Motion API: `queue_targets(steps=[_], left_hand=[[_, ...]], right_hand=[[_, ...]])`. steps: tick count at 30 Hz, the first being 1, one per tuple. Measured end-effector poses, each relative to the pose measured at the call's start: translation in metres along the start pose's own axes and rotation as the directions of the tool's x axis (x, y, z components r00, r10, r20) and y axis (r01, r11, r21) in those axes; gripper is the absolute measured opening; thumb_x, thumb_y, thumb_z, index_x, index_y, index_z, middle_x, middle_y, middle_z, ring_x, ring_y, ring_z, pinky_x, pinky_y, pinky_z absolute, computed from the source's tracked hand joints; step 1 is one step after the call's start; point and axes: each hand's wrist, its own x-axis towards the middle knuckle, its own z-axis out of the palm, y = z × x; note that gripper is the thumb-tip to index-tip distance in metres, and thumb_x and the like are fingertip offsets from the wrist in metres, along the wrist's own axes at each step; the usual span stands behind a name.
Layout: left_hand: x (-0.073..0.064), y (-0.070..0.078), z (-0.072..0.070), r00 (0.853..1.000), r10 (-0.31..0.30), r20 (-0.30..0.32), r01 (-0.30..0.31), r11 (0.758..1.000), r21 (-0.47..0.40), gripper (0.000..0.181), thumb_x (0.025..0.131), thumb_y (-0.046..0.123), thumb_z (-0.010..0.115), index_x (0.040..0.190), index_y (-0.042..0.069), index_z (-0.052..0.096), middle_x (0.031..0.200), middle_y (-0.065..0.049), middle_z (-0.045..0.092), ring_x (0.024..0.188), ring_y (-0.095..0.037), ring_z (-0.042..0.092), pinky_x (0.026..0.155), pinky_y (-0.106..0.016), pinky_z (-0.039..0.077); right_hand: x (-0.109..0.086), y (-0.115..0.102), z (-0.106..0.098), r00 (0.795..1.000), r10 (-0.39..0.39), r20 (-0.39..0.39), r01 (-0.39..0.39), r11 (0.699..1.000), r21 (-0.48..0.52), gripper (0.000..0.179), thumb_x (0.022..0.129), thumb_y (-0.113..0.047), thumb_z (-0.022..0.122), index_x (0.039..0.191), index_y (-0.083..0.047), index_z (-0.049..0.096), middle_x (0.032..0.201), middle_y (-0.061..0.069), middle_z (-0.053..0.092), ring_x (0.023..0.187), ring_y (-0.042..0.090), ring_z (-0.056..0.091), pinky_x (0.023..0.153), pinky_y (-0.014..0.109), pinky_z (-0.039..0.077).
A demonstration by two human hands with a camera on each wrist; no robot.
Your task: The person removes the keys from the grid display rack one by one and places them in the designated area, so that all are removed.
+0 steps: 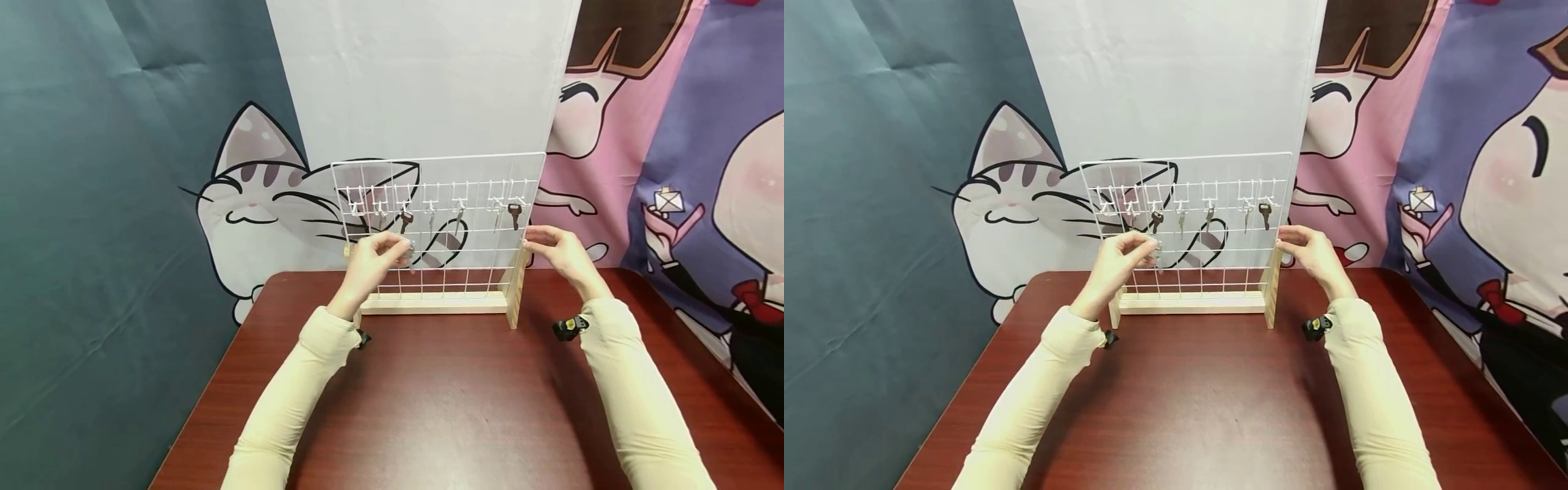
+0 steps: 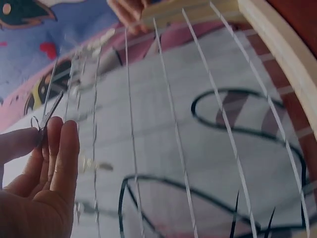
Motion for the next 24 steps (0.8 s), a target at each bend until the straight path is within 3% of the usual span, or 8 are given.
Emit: queue_targets(steps=[7, 13, 16, 20, 24], left_hand=[[-0.001, -0.008, 0.042, 0.989, -0.082, 0.121, 0.081, 0.997, 0.008, 0.022, 0.097, 0.017, 0.069, 0.106, -0.003, 0.072, 0.095, -0.015, 0.075, 0.077, -0.022, 0.074, 0.073, -0.032, 0.062], [-0.003, -0.025, 0.08, 0.969, -0.141, 0.201, 0.148, 0.989, -0.021, 0.019, 0.097, 0.013, 0.068, 0.104, -0.004, 0.073, 0.094, -0.015, 0.075, 0.077, -0.024, 0.075, 0.072, -0.03, 0.062], [-0.008, -0.036, 0.098, 0.963, -0.159, 0.219, 0.159, 0.987, 0.019, 0.018, 0.097, 0.014, 0.069, 0.102, -0.001, 0.075, 0.093, -0.012, 0.076, 0.076, -0.022, 0.075, 0.07, -0.027, 0.061], [-0.016, -0.051, 0.121, 0.943, -0.201, 0.266, 0.192, 0.98, 0.059, 0.018, 0.097, 0.013, 0.068, 0.103, -0.002, 0.075, 0.088, -0.012, 0.075, 0.072, -0.019, 0.074, 0.069, -0.029, 0.062], [-0.022, -0.066, 0.141, 0.912, -0.246, 0.327, 0.247, 0.968, 0.038, 0.015, 0.097, 0.008, 0.067, 0.102, -0.005, 0.073, 0.082, -0.01, 0.074, 0.079, -0.032, 0.074, 0.074, -0.038, 0.062]], right_hand=[[0.0, -0.001, -0.002, 0.999, 0.045, 0.012, -0.044, 0.997, -0.065, 0.045, 0.097, -0.033, 0.069, 0.13, -0.001, 0.066, 0.126, 0.015, 0.068, 0.102, -0.008, 0.055, 0.092, 0.018, 0.04], [-0.001, -0.002, 0.0, 0.998, 0.063, 0.012, -0.062, 0.997, -0.044, 0.047, 0.096, -0.034, 0.071, 0.128, 0.0, 0.067, 0.124, 0.014, 0.069, 0.12, 0.016, 0.057, 0.106, 0.036, 0.039], [-0.001, -0.001, 0.001, 0.998, 0.066, 0.02, -0.065, 0.997, -0.039, 0.048, 0.096, -0.034, 0.071, 0.128, 0.0, 0.067, 0.126, 0.017, 0.067, 0.125, 0.025, 0.054, 0.11, 0.043, 0.037], [0.0, 0.0, 0.0, 0.998, 0.067, 0.021, -0.066, 0.996, -0.051, 0.045, 0.096, -0.034, 0.07, 0.128, -0.003, 0.068, 0.126, 0.016, 0.067, 0.121, 0.018, 0.056, 0.107, 0.038, 0.039], [0.0, 0.001, -0.003, 0.998, 0.061, 0.01, -0.06, 0.996, -0.065, 0.044, 0.096, -0.036, 0.07, 0.127, -0.004, 0.069, 0.124, 0.013, 0.069, 0.112, 0.006, 0.057, 0.103, 0.033, 0.04]])
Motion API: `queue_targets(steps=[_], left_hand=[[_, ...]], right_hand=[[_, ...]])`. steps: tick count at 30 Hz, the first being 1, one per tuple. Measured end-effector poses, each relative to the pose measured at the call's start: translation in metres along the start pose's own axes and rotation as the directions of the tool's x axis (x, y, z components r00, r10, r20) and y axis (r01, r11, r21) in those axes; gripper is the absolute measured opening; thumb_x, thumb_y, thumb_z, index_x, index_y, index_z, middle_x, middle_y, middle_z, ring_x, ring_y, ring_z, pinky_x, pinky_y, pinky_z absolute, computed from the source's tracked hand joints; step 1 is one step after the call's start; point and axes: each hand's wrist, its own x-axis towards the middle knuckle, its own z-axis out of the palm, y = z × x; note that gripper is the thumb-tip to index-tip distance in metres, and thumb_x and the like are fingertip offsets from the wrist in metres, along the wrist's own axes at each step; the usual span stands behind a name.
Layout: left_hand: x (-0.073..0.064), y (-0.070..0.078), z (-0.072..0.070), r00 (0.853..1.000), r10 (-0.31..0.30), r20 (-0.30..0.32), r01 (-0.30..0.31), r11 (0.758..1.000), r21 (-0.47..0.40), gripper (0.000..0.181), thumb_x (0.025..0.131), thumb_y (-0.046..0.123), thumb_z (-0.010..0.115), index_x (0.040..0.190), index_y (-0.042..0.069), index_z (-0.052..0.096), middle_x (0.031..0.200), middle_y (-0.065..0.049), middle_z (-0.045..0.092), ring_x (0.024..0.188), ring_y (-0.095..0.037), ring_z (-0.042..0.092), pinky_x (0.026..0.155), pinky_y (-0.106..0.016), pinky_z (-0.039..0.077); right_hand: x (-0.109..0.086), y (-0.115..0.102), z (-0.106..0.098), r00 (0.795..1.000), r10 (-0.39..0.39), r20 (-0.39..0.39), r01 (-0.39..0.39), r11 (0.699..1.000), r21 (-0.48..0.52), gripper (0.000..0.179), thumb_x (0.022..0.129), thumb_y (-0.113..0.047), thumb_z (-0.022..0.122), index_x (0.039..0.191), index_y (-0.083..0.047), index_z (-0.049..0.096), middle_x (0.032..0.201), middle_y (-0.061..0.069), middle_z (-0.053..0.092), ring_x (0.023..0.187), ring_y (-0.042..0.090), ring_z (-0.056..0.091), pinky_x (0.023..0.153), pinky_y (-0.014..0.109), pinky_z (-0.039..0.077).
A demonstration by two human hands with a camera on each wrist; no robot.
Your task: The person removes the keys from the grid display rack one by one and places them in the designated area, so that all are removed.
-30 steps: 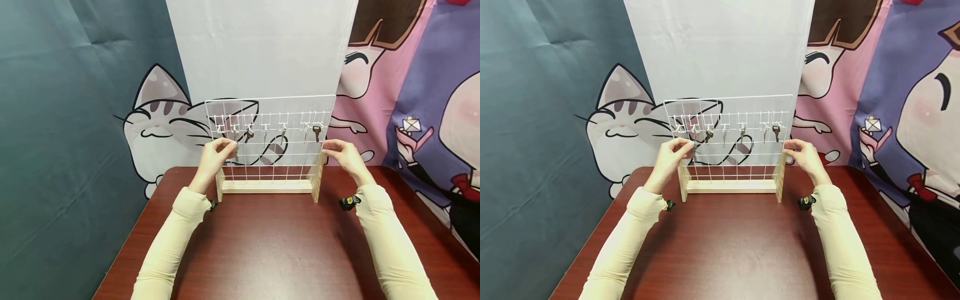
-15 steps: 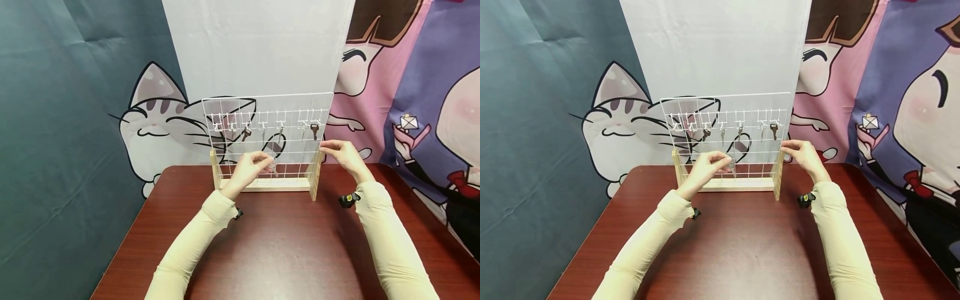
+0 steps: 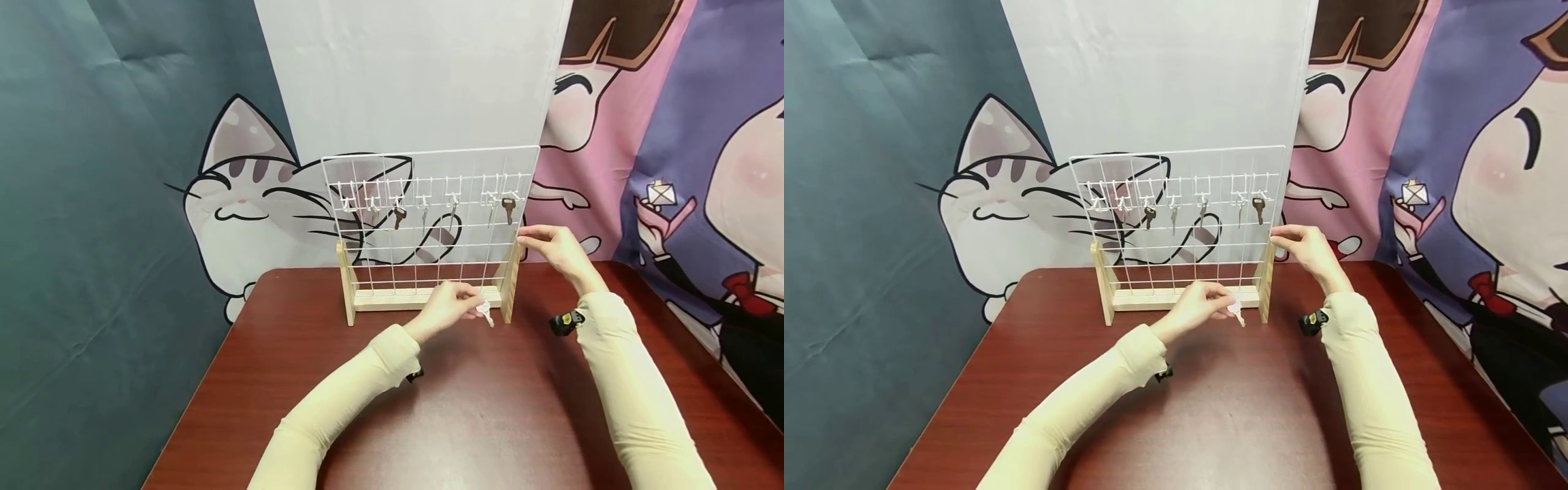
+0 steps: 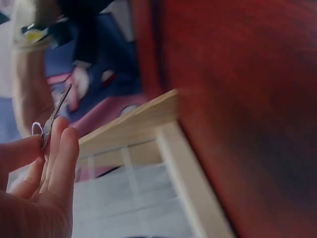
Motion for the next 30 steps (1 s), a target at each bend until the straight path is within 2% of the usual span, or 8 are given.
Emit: queue_targets(steps=[4, 8, 14, 17, 21, 23, 26, 30], left_hand=[[0.004, -0.014, 0.014, 0.996, -0.051, 0.067, 0.048, 0.998, 0.038, 0.013, 0.097, 0.007, 0.067, 0.099, -0.004, 0.074, 0.082, -0.006, 0.074, 0.086, -0.038, 0.073, 0.077, -0.044, 0.061], [0.007, -0.023, 0.024, 0.991, -0.077, 0.108, 0.067, 0.993, 0.096, 0.012, 0.096, 0.005, 0.067, 0.095, -0.005, 0.074, 0.08, -0.008, 0.074, 0.082, -0.033, 0.075, 0.073, -0.04, 0.062], [0.008, -0.038, 0.035, 0.976, -0.129, 0.176, 0.101, 0.982, 0.159, 0.012, 0.096, 0.003, 0.067, 0.091, -0.005, 0.075, 0.075, -0.01, 0.073, 0.074, -0.028, 0.074, 0.065, -0.03, 0.062], [0.008, -0.044, 0.039, 0.969, -0.154, 0.195, 0.119, 0.976, 0.184, 0.012, 0.096, 0.004, 0.067, 0.091, -0.004, 0.076, 0.075, -0.01, 0.073, 0.068, -0.023, 0.073, 0.06, -0.026, 0.06], [0.008, -0.049, 0.041, 0.965, -0.174, 0.194, 0.132, 0.969, 0.209, 0.012, 0.095, 0.005, 0.067, 0.09, -0.001, 0.077, 0.074, -0.009, 0.073, 0.06, -0.013, 0.067, 0.055, -0.023, 0.058], [0.009, -0.05, 0.042, 0.966, -0.176, 0.191, 0.123, 0.958, 0.259, 0.012, 0.095, 0.007, 0.068, 0.09, 0.002, 0.078, 0.07, -0.006, 0.071, 0.056, -0.009, 0.062, 0.053, -0.021, 0.057], [0.011, -0.052, 0.042, 0.969, -0.162, 0.189, 0.083, 0.927, 0.366, 0.012, 0.095, 0.012, 0.07, 0.088, 0.008, 0.079, 0.062, 0.001, 0.064, 0.049, -0.005, 0.056, 0.049, -0.016, 0.051], [0.015, -0.054, 0.044, 0.971, -0.131, 0.2, 0.023, 0.883, 0.468, 0.011, 0.093, 0.016, 0.072, 0.087, 0.013, 0.08, 0.059, 0.007, 0.06, 0.045, -0.001, 0.051, 0.049, -0.013, 0.046]], right_hand=[[0.0, 0.002, -0.002, 1.0, 0.0, -0.012, 0.0, 1.0, -0.004, 0.045, 0.097, -0.036, 0.069, 0.127, -0.003, 0.069, 0.12, 0.01, 0.071, 0.108, 0.002, 0.057, 0.099, 0.029, 0.041], [0.0, 0.003, -0.002, 1.0, -0.004, -0.031, 0.004, 1.0, 0.021, 0.044, 0.096, -0.037, 0.07, 0.125, -0.003, 0.07, 0.114, 0.002, 0.073, 0.106, 0.001, 0.057, 0.096, 0.024, 0.041], [-0.001, 0.005, 0.0, 1.0, -0.001, -0.027, 0.002, 0.999, 0.042, 0.043, 0.096, -0.037, 0.07, 0.125, -0.005, 0.069, 0.108, -0.009, 0.073, 0.107, 0.003, 0.057, 0.096, 0.026, 0.041], [-0.002, 0.006, 0.002, 1.0, 0.005, -0.024, -0.004, 0.999, 0.049, 0.043, 0.096, -0.036, 0.07, 0.126, -0.005, 0.069, 0.107, -0.008, 0.073, 0.107, 0.004, 0.057, 0.095, 0.026, 0.042], [-0.002, 0.007, 0.005, 1.0, -0.011, -0.024, 0.013, 0.997, 0.073, 0.045, 0.097, -0.033, 0.069, 0.128, -0.001, 0.066, 0.111, 0.0, 0.074, 0.1, 0.003, 0.063, 0.089, 0.02, 0.045], [-0.002, 0.007, 0.006, 1.0, -0.021, -0.019, 0.023, 0.995, 0.097, 0.044, 0.098, -0.03, 0.069, 0.129, 0.0, 0.066, 0.113, 0.004, 0.073, 0.095, 0.001, 0.065, 0.087, 0.018, 0.049], [-0.002, 0.008, 0.007, 0.999, -0.045, -0.015, 0.046, 0.991, 0.127, 0.041, 0.098, -0.026, 0.068, 0.128, 0.002, 0.065, 0.116, 0.01, 0.072, 0.091, -0.001, 0.067, 0.086, 0.02, 0.054], [-0.001, 0.008, 0.007, 0.998, -0.061, -0.023, 0.063, 0.992, 0.112, 0.039, 0.099, -0.025, 0.068, 0.126, 0.002, 0.066, 0.112, 0.003, 0.073, 0.09, -0.004, 0.066, 0.085, 0.016, 0.052]])
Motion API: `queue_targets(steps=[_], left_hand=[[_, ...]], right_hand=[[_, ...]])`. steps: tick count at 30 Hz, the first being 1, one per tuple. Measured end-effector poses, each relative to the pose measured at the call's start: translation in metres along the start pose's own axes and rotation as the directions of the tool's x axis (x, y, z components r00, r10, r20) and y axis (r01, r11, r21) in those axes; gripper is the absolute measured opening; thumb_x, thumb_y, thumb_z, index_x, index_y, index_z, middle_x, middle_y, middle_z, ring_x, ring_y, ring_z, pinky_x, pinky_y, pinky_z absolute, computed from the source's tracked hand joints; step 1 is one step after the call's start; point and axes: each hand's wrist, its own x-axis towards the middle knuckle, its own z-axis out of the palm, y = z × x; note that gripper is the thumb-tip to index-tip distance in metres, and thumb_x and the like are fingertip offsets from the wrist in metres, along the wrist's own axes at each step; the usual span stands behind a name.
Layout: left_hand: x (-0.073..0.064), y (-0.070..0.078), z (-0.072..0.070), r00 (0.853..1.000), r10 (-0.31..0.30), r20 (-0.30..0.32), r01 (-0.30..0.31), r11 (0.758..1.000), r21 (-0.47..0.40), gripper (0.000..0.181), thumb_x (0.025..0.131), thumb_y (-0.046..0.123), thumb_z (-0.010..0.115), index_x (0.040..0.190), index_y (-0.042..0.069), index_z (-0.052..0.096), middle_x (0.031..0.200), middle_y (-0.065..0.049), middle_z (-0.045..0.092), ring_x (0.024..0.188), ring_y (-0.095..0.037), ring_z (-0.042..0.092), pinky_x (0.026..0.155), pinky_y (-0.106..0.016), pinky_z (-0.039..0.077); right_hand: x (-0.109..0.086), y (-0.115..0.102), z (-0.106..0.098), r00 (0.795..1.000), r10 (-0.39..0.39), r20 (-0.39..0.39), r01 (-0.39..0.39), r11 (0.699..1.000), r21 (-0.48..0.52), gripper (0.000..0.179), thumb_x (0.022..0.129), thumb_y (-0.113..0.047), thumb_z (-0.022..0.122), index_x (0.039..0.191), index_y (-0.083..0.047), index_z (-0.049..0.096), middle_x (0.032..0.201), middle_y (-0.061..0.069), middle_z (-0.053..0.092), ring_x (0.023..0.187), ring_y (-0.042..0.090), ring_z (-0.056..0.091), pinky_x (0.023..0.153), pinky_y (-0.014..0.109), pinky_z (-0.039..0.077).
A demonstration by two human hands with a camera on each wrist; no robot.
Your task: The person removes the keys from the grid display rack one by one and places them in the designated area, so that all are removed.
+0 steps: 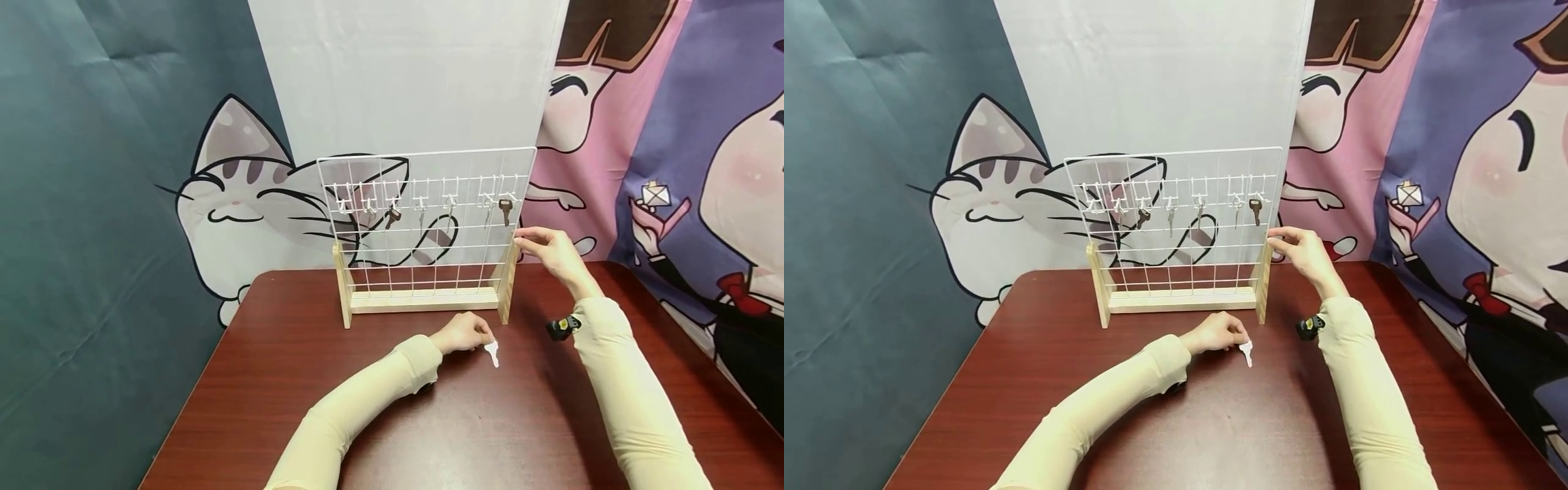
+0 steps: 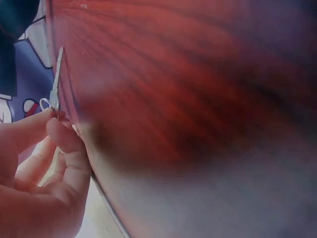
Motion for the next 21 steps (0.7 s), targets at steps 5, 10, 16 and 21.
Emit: queue_targets(steps=[5, 10, 16, 21], left_hand=[[0.0054, -0.0015, 0.001, 0.998, 0.065, -0.005, -0.064, 0.991, 0.119, 0.009, 0.09, 0.02, 0.075, 0.085, 0.016, 0.08, 0.069, 0.011, 0.069, 0.06, 0.003, 0.052, 0.062, -0.011, 0.043], [0.0077, -0.0014, 0.0009, 0.996, 0.086, 0.006, -0.086, 0.981, 0.173, 0.009, 0.09, 0.021, 0.076, 0.084, 0.016, 0.08, 0.077, 0.011, 0.073, 0.069, 0.002, 0.053, 0.069, -0.01, 0.042], [0.0087, 0.0006, 0.0018, 0.997, 0.074, 0.016, -0.076, 0.977, 0.197, 0.01, 0.091, 0.022, 0.075, 0.085, 0.017, 0.08, 0.076, 0.013, 0.072, 0.068, 0.002, 0.051, 0.067, -0.01, 0.042], [0.0091, 0.0015, 0.0033, 0.998, 0.057, 0.011, -0.058, 0.983, 0.175, 0.011, 0.091, 0.021, 0.075, 0.083, 0.016, 0.079, 0.07, 0.012, 0.069, 0.061, 0.002, 0.05, 0.063, -0.011, 0.042]], right_hand=[[0.0002, 0.0007, 0.0, 1.0, 0.009, -0.012, -0.009, 1.0, -0.012, 0.038, 0.099, -0.027, 0.068, 0.125, 0.001, 0.067, 0.108, -0.003, 0.074, 0.089, -0.004, 0.066, 0.083, 0.012, 0.049], [0.0001, -0.0014, 0.0002, 1.0, 0.024, -0.005, -0.024, 0.999, -0.022, 0.04, 0.098, -0.03, 0.068, 0.125, 0.0, 0.068, 0.11, 0.001, 0.074, 0.091, -0.004, 0.065, 0.084, 0.014, 0.048], [-0.0003, -0.0034, -0.0015, 0.999, 0.037, 0.001, -0.037, 0.999, -0.037, 0.04, 0.098, -0.03, 0.068, 0.126, 0.0, 0.067, 0.109, -0.002, 0.074, 0.091, -0.006, 0.064, 0.084, 0.014, 0.047], [-0.0001, -0.0044, -0.0032, 0.999, 0.052, 0.005, -0.052, 0.997, -0.048, 0.041, 0.098, -0.031, 0.068, 0.126, -0.002, 0.068, 0.11, -0.001, 0.074, 0.091, -0.005, 0.063, 0.084, 0.015, 0.046]])
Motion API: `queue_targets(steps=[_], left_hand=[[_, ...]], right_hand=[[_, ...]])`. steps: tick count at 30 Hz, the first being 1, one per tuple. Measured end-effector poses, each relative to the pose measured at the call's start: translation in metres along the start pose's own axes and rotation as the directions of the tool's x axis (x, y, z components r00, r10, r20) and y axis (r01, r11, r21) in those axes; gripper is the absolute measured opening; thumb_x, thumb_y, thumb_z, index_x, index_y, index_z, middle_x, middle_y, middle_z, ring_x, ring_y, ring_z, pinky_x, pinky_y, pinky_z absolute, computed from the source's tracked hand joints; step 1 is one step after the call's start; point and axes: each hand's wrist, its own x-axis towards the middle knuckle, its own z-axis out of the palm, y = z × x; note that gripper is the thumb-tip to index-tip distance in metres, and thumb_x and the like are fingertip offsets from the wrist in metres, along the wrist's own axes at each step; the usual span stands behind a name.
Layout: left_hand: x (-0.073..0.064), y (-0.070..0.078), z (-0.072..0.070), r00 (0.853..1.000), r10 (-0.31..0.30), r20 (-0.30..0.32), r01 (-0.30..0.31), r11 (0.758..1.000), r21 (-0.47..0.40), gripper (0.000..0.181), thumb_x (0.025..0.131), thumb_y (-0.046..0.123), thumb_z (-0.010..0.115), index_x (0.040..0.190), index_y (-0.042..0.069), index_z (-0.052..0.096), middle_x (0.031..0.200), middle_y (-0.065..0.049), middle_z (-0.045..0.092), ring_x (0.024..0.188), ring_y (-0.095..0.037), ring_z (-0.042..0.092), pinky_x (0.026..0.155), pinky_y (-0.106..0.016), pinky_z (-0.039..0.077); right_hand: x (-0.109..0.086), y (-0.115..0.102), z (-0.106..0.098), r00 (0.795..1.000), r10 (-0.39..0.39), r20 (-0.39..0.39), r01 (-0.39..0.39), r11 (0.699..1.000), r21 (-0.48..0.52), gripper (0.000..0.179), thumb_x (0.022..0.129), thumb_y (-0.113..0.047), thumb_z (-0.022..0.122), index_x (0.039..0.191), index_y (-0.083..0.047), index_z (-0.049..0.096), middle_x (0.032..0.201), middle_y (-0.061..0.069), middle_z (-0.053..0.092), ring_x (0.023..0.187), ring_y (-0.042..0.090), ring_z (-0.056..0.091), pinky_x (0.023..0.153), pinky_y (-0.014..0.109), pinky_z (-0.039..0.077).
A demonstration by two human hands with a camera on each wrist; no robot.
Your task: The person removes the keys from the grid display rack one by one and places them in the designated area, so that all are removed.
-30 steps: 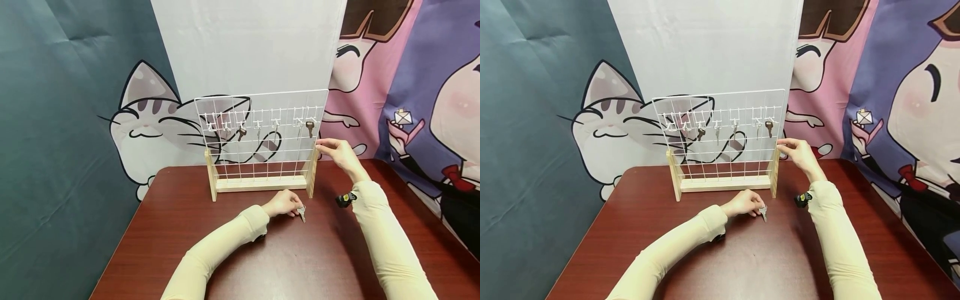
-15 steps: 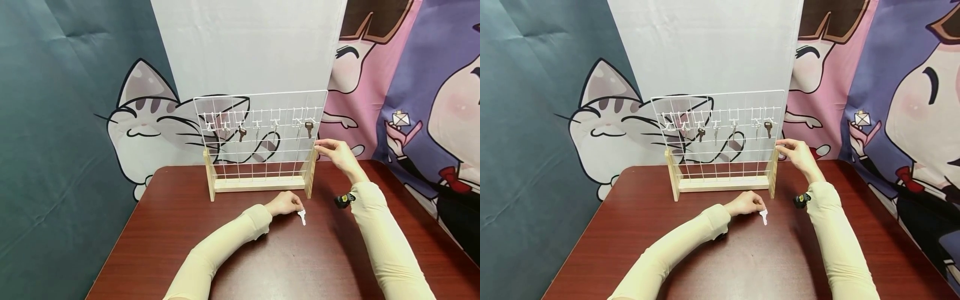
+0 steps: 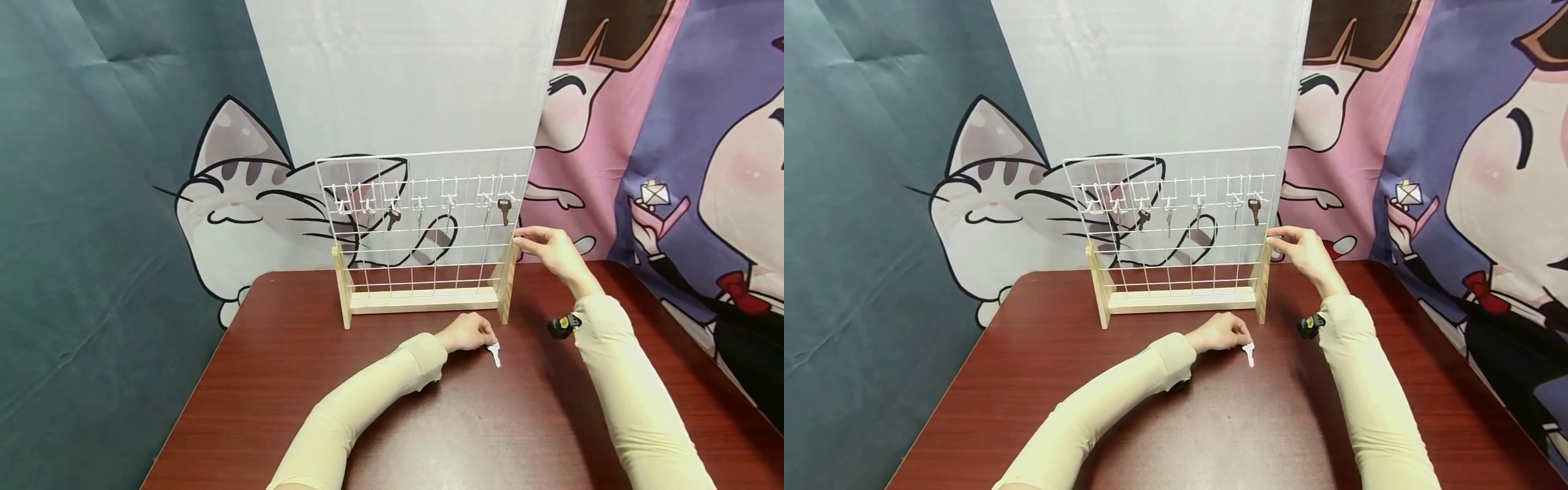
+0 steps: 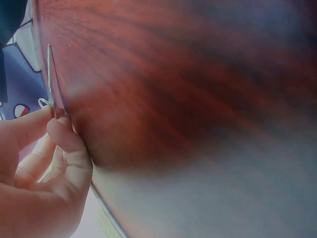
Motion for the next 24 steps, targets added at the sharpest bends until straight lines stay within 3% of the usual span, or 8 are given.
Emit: queue_targets(steps=[9, 18, 24], left_hand=[[0.0005, 0.0, 0.001, 1.0, -0.019, 0.013, 0.019, 0.999, -0.026, 0.01, 0.092, 0.02, 0.074, 0.084, 0.016, 0.079, 0.061, 0.01, 0.064, 0.048, 0.003, 0.051, 0.055, -0.011, 0.043], [-0.0012, 0.0005, -0.0021, 0.999, -0.046, 0.027, 0.049, 0.992, -0.117, 0.009, 0.092, 0.016, 0.074, 0.085, 0.012, 0.078, 0.065, 0.001, 0.068, 0.046, 0.002, 0.05, 0.051, -0.011, 0.042], [-0.0009, 0.0012, -0.0019, 0.998, -0.055, 0.031, 0.059, 0.99, -0.13, 0.009, 0.092, 0.014, 0.073, 0.085, 0.012, 0.077, 0.062, 0.002, 0.065, 0.046, 0.001, 0.05, 0.049, -0.012, 0.041]], right_hand=[[0.0005, 0.0014, -0.0025, 1.0, 0.012, 0.011, -0.012, 1.0, -0.008, 0.043, 0.098, -0.031, 0.068, 0.129, -0.002, 0.067, 0.119, 0.009, 0.071, 0.093, -0.005, 0.063, 0.085, 0.014, 0.045], [0.0011, -0.0056, -0.0027, 0.999, 0.039, 0.019, -0.039, 0.999, -0.009, 0.038, 0.099, -0.025, 0.068, 0.128, 0.0, 0.067, 0.12, 0.016, 0.07, 0.104, 0.017, 0.068, 0.083, 0.014, 0.045], [0.0013, -0.0043, -0.0024, 0.999, 0.043, 0.023, -0.044, 0.999, 0.011, 0.04, 0.098, -0.025, 0.068, 0.128, 0.0, 0.066, 0.119, 0.013, 0.071, 0.101, 0.01, 0.068, 0.083, 0.013, 0.046]])
